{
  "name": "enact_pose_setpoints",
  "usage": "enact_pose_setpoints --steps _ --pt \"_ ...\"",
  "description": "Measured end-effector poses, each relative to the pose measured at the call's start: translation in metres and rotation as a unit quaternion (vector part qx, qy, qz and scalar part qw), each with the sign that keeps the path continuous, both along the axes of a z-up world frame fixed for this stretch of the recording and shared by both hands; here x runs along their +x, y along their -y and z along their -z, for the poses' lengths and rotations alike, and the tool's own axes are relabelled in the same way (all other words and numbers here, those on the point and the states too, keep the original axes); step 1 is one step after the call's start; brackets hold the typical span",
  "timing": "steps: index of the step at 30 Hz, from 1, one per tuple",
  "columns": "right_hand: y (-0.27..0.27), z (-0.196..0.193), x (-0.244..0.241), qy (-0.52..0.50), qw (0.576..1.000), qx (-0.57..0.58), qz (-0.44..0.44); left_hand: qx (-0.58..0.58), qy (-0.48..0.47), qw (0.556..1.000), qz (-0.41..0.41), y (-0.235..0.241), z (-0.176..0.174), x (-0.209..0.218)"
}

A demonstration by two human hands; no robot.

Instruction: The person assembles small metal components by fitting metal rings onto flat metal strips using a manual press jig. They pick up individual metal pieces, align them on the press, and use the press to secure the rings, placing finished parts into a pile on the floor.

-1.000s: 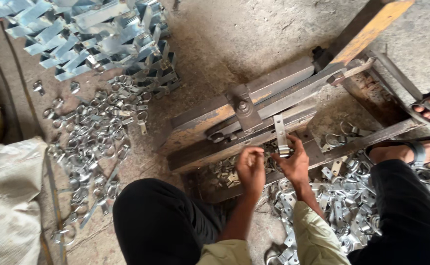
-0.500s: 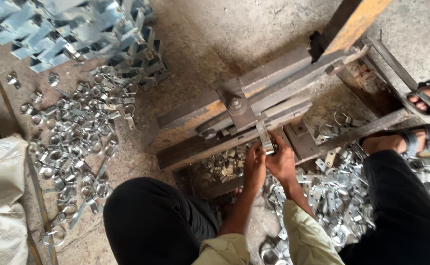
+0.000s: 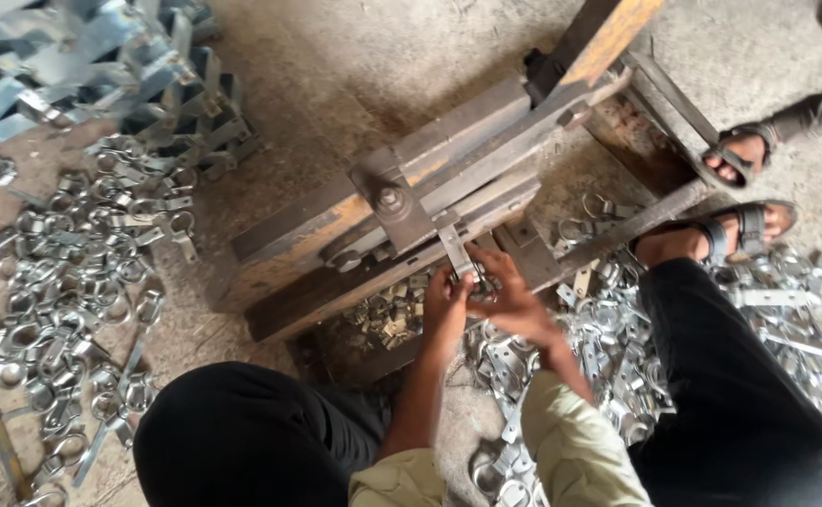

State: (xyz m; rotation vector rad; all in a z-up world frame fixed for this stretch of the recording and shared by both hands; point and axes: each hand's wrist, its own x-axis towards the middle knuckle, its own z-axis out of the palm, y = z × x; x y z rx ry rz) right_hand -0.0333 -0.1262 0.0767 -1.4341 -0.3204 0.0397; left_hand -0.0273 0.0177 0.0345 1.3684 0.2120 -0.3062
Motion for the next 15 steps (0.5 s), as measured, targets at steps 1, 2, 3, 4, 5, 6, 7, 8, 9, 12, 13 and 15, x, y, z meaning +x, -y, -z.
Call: enact_pose_setpoints --steps 1,2,3,4,5,6,7,8,9,12,13,15 --pt "0.02 0.009 -0.006 -0.019 0.979 0.187 -0.083 -0.03 0.0 1.0 -0.002 0.0 -0.005 -0.002" --pt "0.044 0.021 -0.006 -0.011 0.991 0.129 -0.019 -0.06 -0.001 0.998 -0.004 0.001 -0.009 -0.002" --pt "0.065 0.034 0.0 0.002 0.997 0.068 0.042 -0.092 0.005 0.996 -0.008 0.003 -0.013 0.003" --pt "0.085 0.05 -0.002 -0.012 0.991 0.0 0.136 -0.084 -0.001 0.996 -0.004 0.005 -0.017 0.004" --pt "0.105 0.071 -0.014 -0.056 0.968 -0.053 0.24 -0.077 -0.008 0.997 -0.002 0.008 -0.019 0.002" --pt "0.122 0.094 -0.026 -0.101 0.937 -0.09 0.321 -0.07 -0.014 0.997 0.0 0.011 -0.02 0.0" --pt "0.135 0.119 -0.036 -0.143 0.908 -0.117 0.375 -0.056 -0.02 0.998 -0.001 0.014 -0.02 -0.001" --pt "0.143 0.145 -0.046 -0.187 0.887 -0.143 0.398 -0.042 -0.025 0.999 -0.001 0.016 -0.019 -0.001" --pt "0.147 0.167 -0.056 -0.235 0.866 -0.172 0.407 -0.026 -0.031 0.999 -0.003 0.017 -0.018 -0.001" --pt "0.125 0.217 -0.073 -0.342 0.843 -0.284 0.303 -0.026 -0.012 1.0 -0.009 0.019 -0.009 -0.001" --pt "0.109 0.224 -0.07 -0.355 0.837 -0.32 0.266 -0.025 -0.017 0.999 -0.01 0.02 -0.006 -0.002" --pt "0.078 0.231 -0.069 -0.401 0.809 -0.382 0.199 -0.022 -0.023 0.999 -0.014 0.023 0.002 -0.003"
